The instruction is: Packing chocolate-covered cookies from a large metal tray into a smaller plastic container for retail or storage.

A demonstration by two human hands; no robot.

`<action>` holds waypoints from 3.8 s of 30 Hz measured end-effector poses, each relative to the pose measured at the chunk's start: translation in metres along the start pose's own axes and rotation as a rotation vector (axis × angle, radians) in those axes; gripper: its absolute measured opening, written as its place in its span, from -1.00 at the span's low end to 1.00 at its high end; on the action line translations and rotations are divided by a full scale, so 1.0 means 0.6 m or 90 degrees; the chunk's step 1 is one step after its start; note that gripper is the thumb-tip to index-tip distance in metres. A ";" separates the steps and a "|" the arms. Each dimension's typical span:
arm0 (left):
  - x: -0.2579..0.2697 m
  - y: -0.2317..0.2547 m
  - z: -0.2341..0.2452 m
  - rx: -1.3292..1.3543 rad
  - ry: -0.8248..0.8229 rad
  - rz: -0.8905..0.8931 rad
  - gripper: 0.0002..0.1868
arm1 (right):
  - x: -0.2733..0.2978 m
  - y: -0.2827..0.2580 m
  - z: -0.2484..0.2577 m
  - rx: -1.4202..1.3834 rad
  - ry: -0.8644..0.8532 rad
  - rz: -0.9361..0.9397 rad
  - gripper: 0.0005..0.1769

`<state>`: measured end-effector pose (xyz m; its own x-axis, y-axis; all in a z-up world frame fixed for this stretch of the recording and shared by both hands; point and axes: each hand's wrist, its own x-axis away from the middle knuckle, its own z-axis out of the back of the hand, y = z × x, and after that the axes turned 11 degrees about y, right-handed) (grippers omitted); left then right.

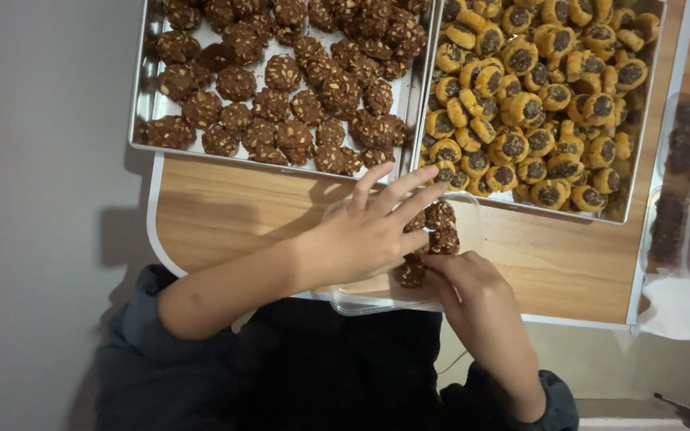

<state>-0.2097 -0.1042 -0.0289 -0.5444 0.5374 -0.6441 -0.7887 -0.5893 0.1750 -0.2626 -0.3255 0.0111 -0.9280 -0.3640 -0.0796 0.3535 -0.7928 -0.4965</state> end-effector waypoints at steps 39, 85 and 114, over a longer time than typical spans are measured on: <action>-0.075 -0.046 0.085 0.327 -0.185 0.167 -0.76 | -0.059 -0.039 0.026 -0.257 0.128 -0.138 -0.76; 0.029 -0.244 0.036 -0.341 0.243 0.375 -0.82 | -0.415 0.001 -0.004 -0.035 -0.026 0.193 -0.76; 0.014 -0.210 0.059 -0.265 0.197 0.281 -0.85 | -0.054 0.003 0.025 -0.078 -0.115 0.136 -0.86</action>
<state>-0.1252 -0.0040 -0.0298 -0.6346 0.0322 -0.7722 -0.3023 -0.9298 0.2097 -0.2302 -0.3223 0.0256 -0.7941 -0.6061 -0.0447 0.5121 -0.6277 -0.5864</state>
